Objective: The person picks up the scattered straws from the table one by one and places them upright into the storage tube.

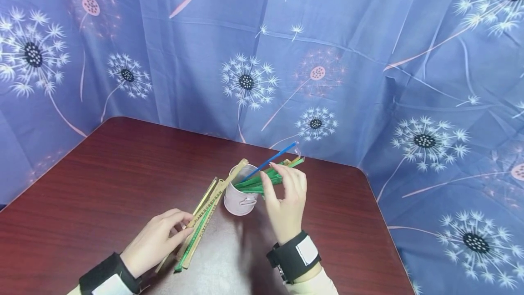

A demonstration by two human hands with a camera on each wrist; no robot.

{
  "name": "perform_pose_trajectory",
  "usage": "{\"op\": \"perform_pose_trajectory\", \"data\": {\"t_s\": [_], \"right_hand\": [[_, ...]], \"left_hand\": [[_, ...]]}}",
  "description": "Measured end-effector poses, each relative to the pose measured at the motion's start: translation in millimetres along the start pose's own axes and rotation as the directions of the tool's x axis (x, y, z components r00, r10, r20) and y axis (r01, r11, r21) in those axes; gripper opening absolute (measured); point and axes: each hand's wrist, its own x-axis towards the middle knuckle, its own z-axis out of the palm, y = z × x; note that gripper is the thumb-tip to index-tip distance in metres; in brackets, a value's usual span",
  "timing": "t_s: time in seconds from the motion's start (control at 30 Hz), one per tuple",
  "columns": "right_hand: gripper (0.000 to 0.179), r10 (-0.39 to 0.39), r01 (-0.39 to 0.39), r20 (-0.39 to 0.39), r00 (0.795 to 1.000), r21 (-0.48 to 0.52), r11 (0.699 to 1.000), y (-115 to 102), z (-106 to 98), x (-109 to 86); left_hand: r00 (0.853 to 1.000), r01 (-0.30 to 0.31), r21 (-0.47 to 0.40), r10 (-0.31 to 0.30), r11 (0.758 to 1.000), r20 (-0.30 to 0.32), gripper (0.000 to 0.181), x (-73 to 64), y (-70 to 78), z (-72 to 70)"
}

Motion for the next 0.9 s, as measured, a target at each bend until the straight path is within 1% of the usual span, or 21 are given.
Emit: {"op": "perform_pose_trajectory", "data": {"t_s": [0.13, 0.17, 0.27, 0.4, 0.53, 0.6, 0.67, 0.73, 0.8, 0.9], "right_hand": [[0.040, -0.046, 0.043, 0.028, 0.999, 0.121, 0.992, -16, 1, 1.8], [0.044, -0.050, 0.044, 0.038, 0.998, 0.153, 0.987, -19, 1, 1.9], [0.048, -0.025, 0.011, 0.058, 0.998, 0.221, 0.975, -29, 0, 2.1], [0.042, -0.001, -0.016, 0.060, 0.998, 0.280, 0.960, -38, -1, 3.4], [0.030, -0.007, -0.011, 0.057, 0.998, 0.310, 0.951, -44, -3, 5.9], [0.027, -0.011, -0.007, 0.054, 0.998, 0.316, 0.949, -46, -4, 6.7], [0.026, -0.013, -0.004, 0.051, 0.999, 0.328, 0.945, -48, -4, 6.9], [0.027, -0.014, -0.001, 0.042, 0.999, 0.341, 0.940, -48, -5, 6.8], [0.027, -0.015, 0.006, 0.022, 1.000, 0.355, 0.935, -48, -5, 7.7], [0.025, -0.011, 0.023, -0.035, 0.999, 0.374, 0.927, -47, -7, 10.1]], "left_hand": [[0.995, -0.080, -0.014, 0.079, 0.997, -0.054, 0.018, 0.8, 4.5, 0.4], [0.993, -0.095, -0.014, 0.094, 0.995, -0.065, 0.018, 1.3, 5.9, 0.4], [0.988, -0.132, -0.021, 0.129, 0.991, -0.087, 0.018, 1.9, 9.5, -0.1], [0.978, -0.181, -0.024, 0.178, 0.983, -0.105, 0.017, 2.1, 12.2, -0.7], [0.966, -0.230, -0.028, 0.225, 0.973, -0.129, 0.017, 2.1, 12.4, -0.6], [0.961, -0.245, -0.026, 0.240, 0.969, -0.139, 0.017, 2.1, 12.0, -0.4], [0.960, -0.247, -0.022, 0.241, 0.969, -0.143, 0.017, 2.1, 11.6, -0.2], [0.966, -0.224, -0.016, 0.220, 0.974, -0.132, 0.018, 2.2, 11.5, -0.1], [0.978, -0.180, -0.009, 0.178, 0.984, -0.106, 0.020, 3.0, 11.2, -0.4], [0.994, -0.096, 0.018, 0.097, 0.995, -0.043, 0.025, 3.1, 9.6, -0.1]]}}
